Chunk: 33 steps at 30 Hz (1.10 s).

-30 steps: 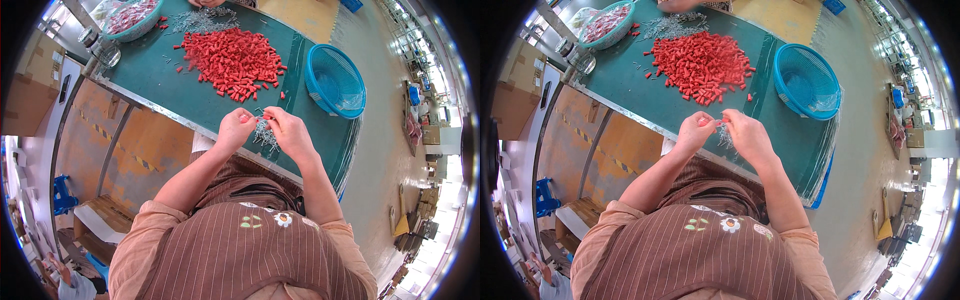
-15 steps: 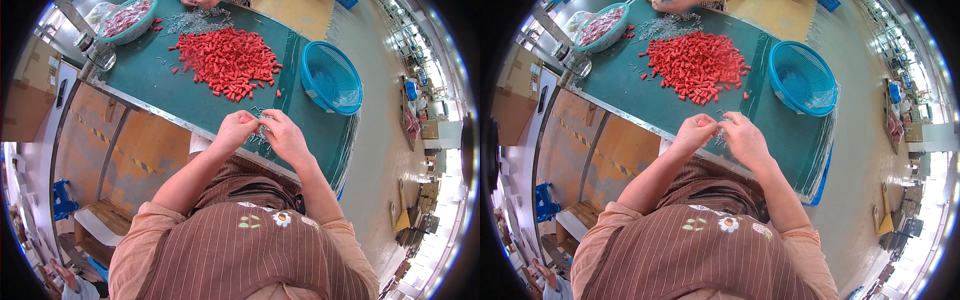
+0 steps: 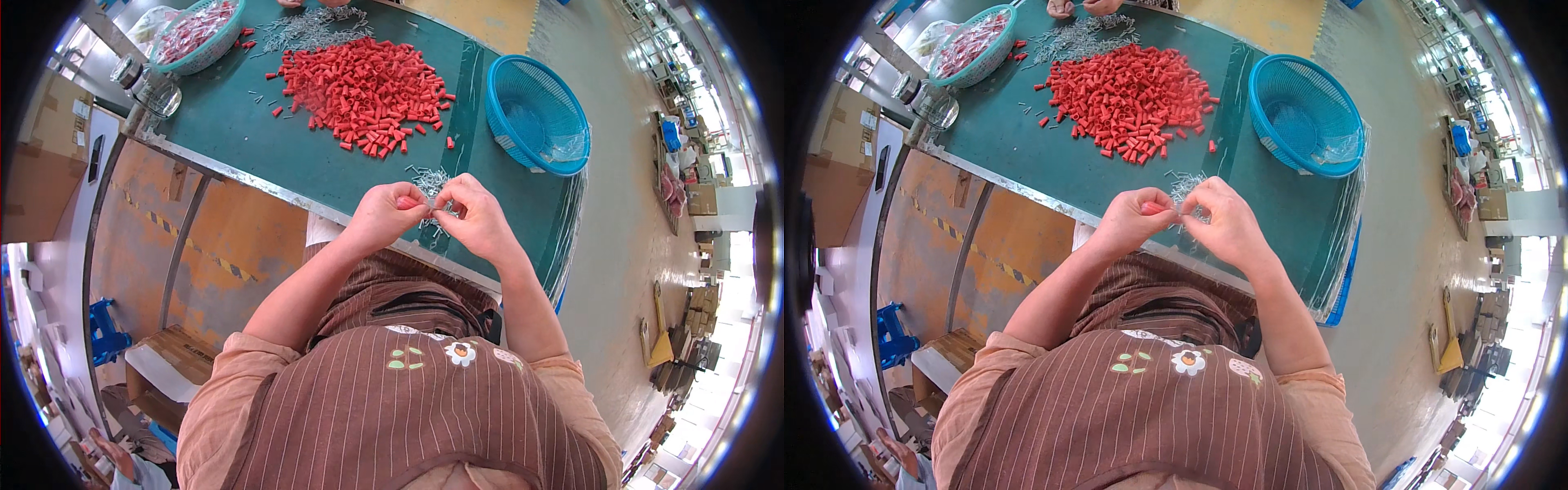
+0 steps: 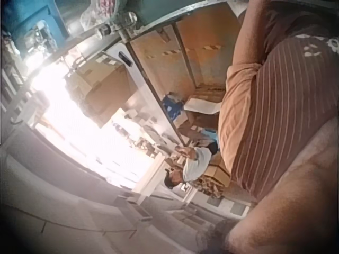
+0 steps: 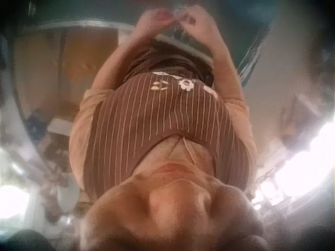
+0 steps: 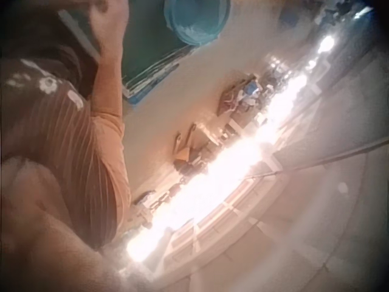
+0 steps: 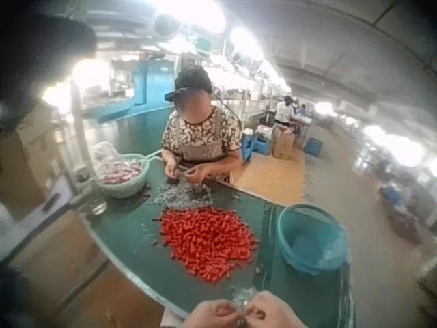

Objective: The person packages hardware by hand, placing a red plastic anchor and a metal screw into a small plastic bag. They repeat this process multiple times, setting each filled bag aside on the table.

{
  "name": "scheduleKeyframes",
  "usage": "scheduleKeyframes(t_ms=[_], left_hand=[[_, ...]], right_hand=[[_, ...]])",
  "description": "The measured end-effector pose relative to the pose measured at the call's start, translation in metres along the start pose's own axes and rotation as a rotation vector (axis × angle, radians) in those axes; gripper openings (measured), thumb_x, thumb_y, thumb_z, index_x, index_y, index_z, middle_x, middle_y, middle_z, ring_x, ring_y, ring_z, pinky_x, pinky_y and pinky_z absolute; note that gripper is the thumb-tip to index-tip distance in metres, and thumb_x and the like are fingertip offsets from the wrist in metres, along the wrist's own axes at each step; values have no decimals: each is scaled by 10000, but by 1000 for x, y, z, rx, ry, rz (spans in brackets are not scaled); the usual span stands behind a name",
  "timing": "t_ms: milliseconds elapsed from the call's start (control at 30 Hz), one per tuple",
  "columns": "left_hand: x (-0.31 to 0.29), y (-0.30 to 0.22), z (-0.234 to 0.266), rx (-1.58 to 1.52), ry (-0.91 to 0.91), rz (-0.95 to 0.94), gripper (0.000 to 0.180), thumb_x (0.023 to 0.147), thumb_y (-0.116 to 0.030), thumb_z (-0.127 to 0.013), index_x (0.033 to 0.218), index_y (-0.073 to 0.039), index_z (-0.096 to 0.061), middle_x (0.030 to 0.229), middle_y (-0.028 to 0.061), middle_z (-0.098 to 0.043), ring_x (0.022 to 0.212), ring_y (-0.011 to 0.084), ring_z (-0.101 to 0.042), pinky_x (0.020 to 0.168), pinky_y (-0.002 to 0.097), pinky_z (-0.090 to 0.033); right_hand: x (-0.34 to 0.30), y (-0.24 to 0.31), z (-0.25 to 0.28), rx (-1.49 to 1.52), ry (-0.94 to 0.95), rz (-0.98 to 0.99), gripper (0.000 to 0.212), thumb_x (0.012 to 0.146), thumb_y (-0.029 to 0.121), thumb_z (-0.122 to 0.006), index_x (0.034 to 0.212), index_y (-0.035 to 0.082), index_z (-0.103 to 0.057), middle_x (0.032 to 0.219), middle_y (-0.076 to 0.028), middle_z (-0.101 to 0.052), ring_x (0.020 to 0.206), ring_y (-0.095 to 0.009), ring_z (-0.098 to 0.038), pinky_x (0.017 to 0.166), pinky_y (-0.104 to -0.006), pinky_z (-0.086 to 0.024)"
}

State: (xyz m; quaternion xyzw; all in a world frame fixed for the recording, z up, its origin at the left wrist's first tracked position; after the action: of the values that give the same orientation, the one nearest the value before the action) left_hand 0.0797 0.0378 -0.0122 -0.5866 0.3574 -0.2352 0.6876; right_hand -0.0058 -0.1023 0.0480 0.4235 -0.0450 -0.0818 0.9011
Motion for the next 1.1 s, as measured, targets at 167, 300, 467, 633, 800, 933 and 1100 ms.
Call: scheduleKeyframes(t_ms=[167, 300, 467, 633, 800, 933, 1100], left_hand=[[-5, -14, 1, 30, 26, 25, 135, 826, -130, -669, 839, 2, -646, 660, -16, -609, 615, 31, -480, 564, 222, -420], [-5, -10, -3, -86, 35, 58, 137, 827, -129, -675, 848, 2, -641, 684, -28, -609, 633, 26, -483, 574, 207, -416], [-6, -13, -6, -164, 25, 49, 157, 839, -139, -687, 864, 6, -634, 707, -33, -612, 657, 13, -499, 589, 187, -417], [-11, -26, -6, -321, 21, 104, 124, 875, -139, -661, 895, -19, -632, 744, -41, -612, 635, 9, -481, 559, 173, -394], [-8, -21, -8, -309, 18, 118, 123, 862, -177, -676, 900, -68, -634, 677, -69, -551, 534, -11, -393, 448, 162, -272], [-7, -20, -9, -320, -16, 131, 127, 860, -181, -683, 897, -71, -632, 666, -67, -544, 528, -9, -395, 443, 165, -276], [-8, -22, -12, -299, -15, 102, 148, 845, -193, -710, 890, -73, -637, 658, -71, -539, 534, -5, -403, 446, 168, -282]], right_hand=[[-5, 2, 8, 94, 27, -82, 110, 759, 66, -672, 857, 36, -634, 844, -49, -583, 713, -132, -563, 644, -270, -457], [-10, -9, 5, 333, -2, -166, 76, 807, 13, -649, 874, 19, -615, 832, -6, -600, 744, -58, -550, 658, -215, -450], [-12, -20, 1, 407, -111, -133, 135, 832, -30, -632, 953, 23, -603, 855, 16, -588, 764, -32, -535, 668, -187, -448], [-13, -18, 4, 498, -130, -183, 164, 822, 10, -646, 981, 20, -609, 833, 12, -609, 730, -42, -548, 678, -198, -459], [-14, -21, 5, 547, -153, -187, 180, 822, 1, -646, 996, 18, -606, 839, 17, -599, 742, -37, -544, 688, -191, -460], [-14, -16, 3, 597, -171, -193, 211, 819, -18, -629, 1024, 19, -596, 846, 21, -588, 757, -31, -538, 690, -183, -451], [-15, -18, 2, 649, -172, -176, 230, 816, -22, -619, 1041, 19, -588, 846, 25, -577, 757, -34, -530, 694, -188, -448]])
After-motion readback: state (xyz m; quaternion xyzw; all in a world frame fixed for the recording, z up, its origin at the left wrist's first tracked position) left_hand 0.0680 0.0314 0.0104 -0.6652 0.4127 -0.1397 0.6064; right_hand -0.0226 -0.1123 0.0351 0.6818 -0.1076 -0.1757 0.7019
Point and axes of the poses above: each hand's wrist, its own x-axis towards the middle knuckle, its own z-axis out of the back of the hand, y = z × x, the point moved 3 cm from there along x, towards the middle knuckle
